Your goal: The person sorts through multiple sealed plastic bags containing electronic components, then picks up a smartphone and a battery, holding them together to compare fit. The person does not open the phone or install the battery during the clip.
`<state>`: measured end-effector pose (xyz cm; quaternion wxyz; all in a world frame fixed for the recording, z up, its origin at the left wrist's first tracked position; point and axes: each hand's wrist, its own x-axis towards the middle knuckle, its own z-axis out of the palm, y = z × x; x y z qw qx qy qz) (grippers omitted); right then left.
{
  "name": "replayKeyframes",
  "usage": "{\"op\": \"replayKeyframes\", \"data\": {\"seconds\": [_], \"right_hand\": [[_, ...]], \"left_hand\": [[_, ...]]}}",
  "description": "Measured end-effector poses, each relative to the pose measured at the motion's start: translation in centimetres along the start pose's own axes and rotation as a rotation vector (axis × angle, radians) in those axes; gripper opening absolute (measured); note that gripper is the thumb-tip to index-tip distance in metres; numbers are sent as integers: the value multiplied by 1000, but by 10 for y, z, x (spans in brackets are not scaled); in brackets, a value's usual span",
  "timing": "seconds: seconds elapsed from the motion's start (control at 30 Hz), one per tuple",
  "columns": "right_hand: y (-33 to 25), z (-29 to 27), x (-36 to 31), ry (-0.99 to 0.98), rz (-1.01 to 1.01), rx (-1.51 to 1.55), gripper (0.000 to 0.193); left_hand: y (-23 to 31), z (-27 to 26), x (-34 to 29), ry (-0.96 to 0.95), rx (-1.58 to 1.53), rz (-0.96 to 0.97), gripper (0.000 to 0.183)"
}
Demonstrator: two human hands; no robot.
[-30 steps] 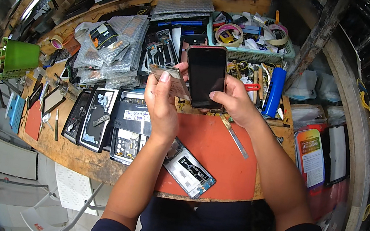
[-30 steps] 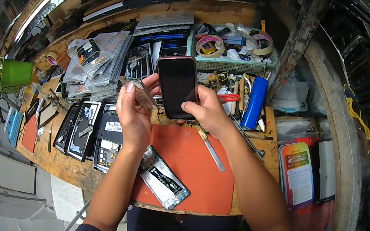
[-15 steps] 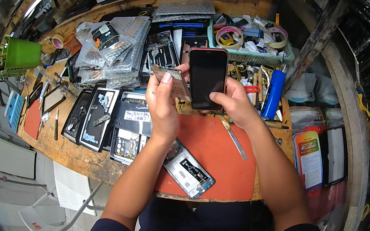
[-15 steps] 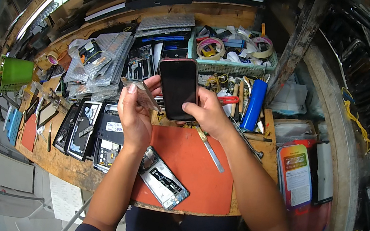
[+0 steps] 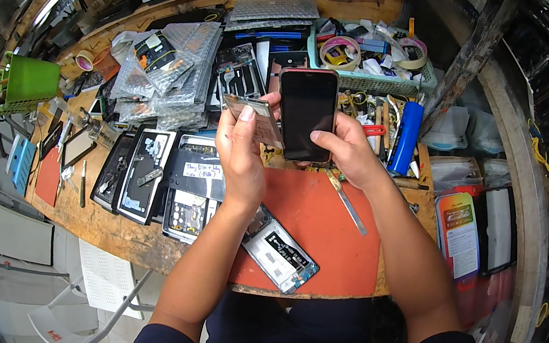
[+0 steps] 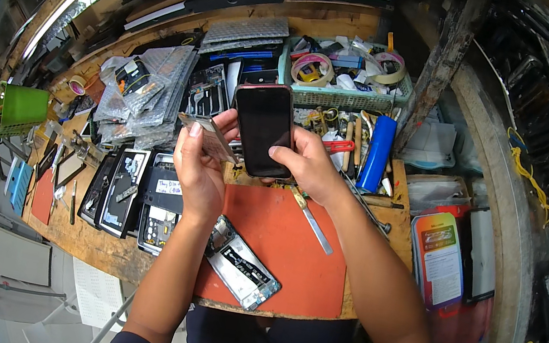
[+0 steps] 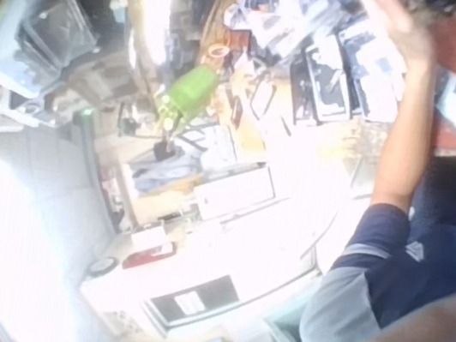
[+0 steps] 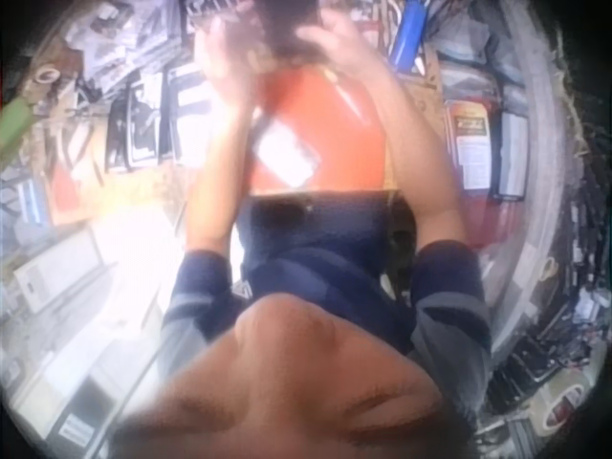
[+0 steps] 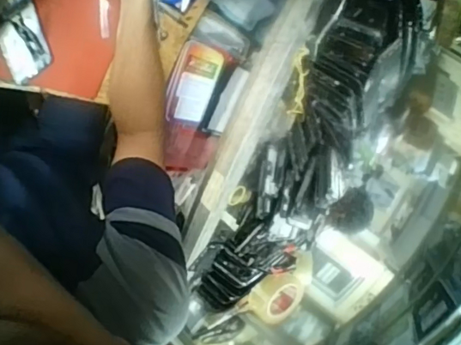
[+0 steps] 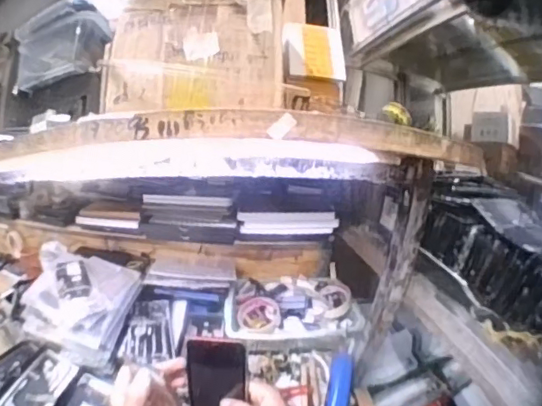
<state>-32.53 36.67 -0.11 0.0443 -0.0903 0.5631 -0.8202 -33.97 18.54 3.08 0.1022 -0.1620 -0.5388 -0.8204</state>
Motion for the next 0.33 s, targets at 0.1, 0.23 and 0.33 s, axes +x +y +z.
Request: {"op": "replayKeyframes", "data": {"seconds": [0.1,0.23,0.33], "right_hand": [[1,1,0,12,-18,-4,22],[-1,2,-1,5,-23,-23,25],[-4,2,0,-15,-18,-21,22]], "left_hand": [[-2,-2,0,-8,-3,-1,40],[-1,-2,-1,-26,-64,-11,34],[0,-2,0,-29,-63,-11,35]]}}
